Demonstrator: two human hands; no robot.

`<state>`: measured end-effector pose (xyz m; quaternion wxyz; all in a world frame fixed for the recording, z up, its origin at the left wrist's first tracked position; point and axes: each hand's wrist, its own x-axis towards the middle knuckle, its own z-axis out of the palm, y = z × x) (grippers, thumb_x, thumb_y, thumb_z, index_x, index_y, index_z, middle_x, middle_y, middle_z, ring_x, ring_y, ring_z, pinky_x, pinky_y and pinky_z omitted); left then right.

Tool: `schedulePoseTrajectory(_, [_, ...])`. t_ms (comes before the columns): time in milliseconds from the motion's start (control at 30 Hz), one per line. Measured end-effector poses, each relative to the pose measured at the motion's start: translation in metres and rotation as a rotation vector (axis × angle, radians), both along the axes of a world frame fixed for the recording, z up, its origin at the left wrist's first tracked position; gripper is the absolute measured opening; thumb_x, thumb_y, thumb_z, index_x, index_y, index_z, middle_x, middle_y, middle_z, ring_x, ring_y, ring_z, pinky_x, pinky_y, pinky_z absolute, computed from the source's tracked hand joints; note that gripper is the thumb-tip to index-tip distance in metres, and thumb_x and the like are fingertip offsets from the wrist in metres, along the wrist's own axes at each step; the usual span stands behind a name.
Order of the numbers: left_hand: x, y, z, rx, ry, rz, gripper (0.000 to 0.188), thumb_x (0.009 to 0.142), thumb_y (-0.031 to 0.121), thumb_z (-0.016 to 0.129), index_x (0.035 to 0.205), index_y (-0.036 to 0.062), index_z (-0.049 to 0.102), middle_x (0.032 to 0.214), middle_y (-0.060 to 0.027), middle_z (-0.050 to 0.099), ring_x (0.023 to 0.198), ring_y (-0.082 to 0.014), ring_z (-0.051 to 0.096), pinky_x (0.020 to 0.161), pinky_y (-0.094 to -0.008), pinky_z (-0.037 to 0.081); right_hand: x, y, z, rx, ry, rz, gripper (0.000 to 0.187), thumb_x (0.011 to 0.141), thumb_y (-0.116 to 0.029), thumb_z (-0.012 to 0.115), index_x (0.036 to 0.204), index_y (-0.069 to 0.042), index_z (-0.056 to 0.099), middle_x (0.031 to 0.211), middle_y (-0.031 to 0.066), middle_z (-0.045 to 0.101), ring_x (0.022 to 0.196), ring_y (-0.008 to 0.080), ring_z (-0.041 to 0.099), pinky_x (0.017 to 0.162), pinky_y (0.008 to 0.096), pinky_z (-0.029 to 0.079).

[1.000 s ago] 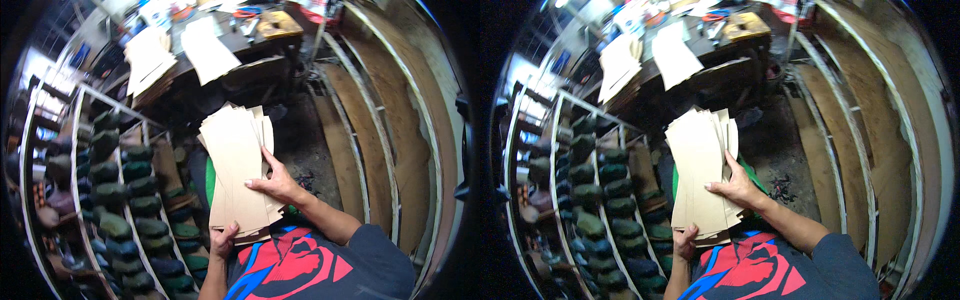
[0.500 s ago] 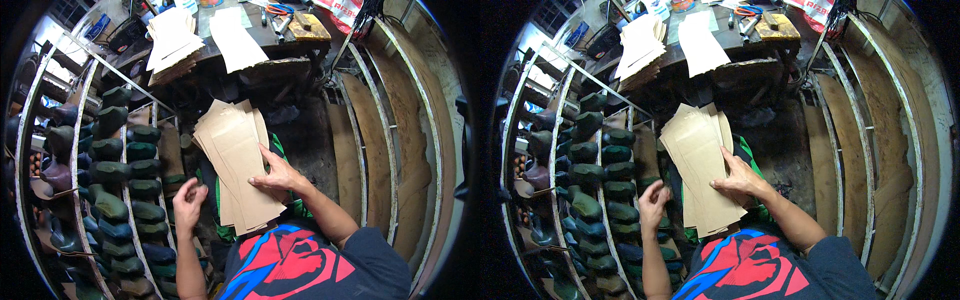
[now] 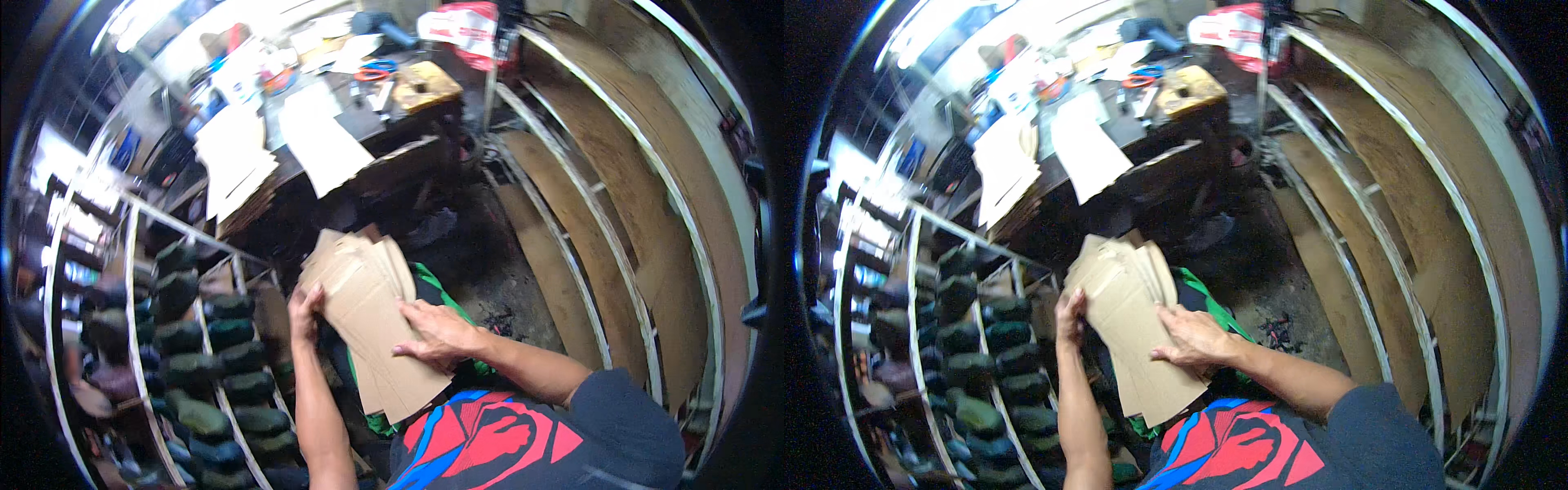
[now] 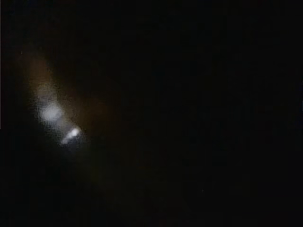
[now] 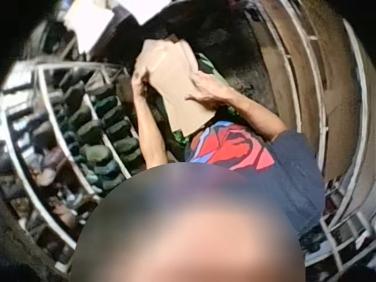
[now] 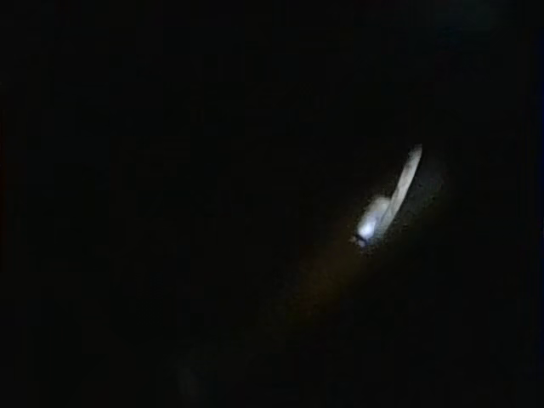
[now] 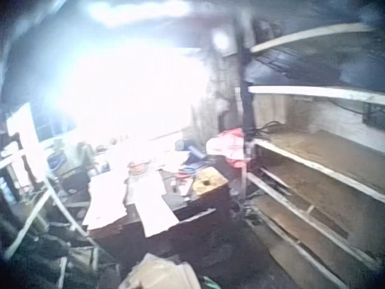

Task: The person sits on the floor and repeatedly picks up stacks of pre-cut cardboard pieces from a nearby shelf. They use a marker to write numbers on the pieces, then place them back on the shelf. The process is repeated multiple times with different stacks.

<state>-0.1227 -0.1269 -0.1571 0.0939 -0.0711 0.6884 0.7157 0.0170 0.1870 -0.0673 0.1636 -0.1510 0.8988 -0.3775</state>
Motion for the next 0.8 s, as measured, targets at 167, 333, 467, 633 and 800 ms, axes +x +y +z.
schedulePoseTrajectory(167, [0.018, -0.015, 0.010, 0.150, -0.022, 0.073, 0.035, 0.090, 0.022, 0.075, 0.117, 0.0012, 0.067, 0.105, -0.0075, 0.071, 0.091, -0.0170, 0.069, 0.078, -0.0310, 0.056, -0.004, -0.004, -0.016, -0.072, -0.105, 0.057, 0.104, 0.083, -0.052, 0.080, 0.156, 0.005, 0.033, 0.138, 0.0327, 0.055, 0.127, 0.0480, 0.058, 0.105, 0.0510, 0.051])
schedulePoseTrajectory(333, [0.026, -0.022, 0.016, 0.172, -0.034, 0.000, 0.047, 0.092, 0.031, 0.074, 0.126, -0.0005, 0.065, 0.120, -0.0110, 0.071, 0.110, -0.0221, 0.067, 0.096, -0.0368, 0.054, 0.017, 0.031, -0.002, -0.203, 0.050, -0.080, 0.108, 0.088, -0.068, 0.070, 0.155, 0.008, 0.032, 0.124, 0.0310, 0.057, 0.113, 0.0466, 0.061, 0.094, 0.0510, 0.054])
schedulePoseTrajectory(467, [0.024, -0.030, 0.014, 0.172, -0.036, -0.019, 0.045, 0.093, 0.032, 0.076, 0.122, -0.0010, 0.067, 0.118, -0.0115, 0.072, 0.106, -0.0208, 0.068, 0.094, -0.0363, 0.054, 0.043, 0.131, 0.034, 0.014, 0.573, -0.485, 0.070, 0.085, -0.051, 0.079, 0.130, -0.001, 0.060, 0.109, 0.0233, 0.061, 0.102, 0.0414, 0.062, 0.087, 0.0515, 0.053])
schedulePoseTrajectory(633, [0.024, -0.026, 0.000, 0.280, -0.047, -0.034, 0.066, 0.094, 0.038, 0.076, 0.141, -0.0049, 0.056, 0.132, -0.0158, 0.067, 0.119, -0.0236, 0.065, 0.097, -0.0356, 0.055, 0.129, 0.279, 0.085, 0.697, 0.124, -1.203, 0.102, 0.081, -0.051, 0.085, 0.157, 0.000, 0.040, 0.158, 0.0403, 0.032, 0.145, 0.0564, 0.038, 0.121, 0.0553, 0.037])
schedulePoseTrajectory(800, [0.031, -0.023, -0.005, 0.222, 0.044, 0.051, 0.075, 0.099, 0.045, 0.069, 0.154, 0.0027, 0.044, 0.144, -0.0146, 0.060, 0.126, -0.0245, 0.061, 0.103, -0.0354, 0.051, 0.165, 0.324, 0.066, 0.769, -0.214, -1.238, 0.117, 0.076, -0.050, 0.089, 0.163, 0.000, 0.027, 0.160, 0.0392, 0.030, 0.152, 0.0512, 0.029, 0.125, 0.0541, 0.030])
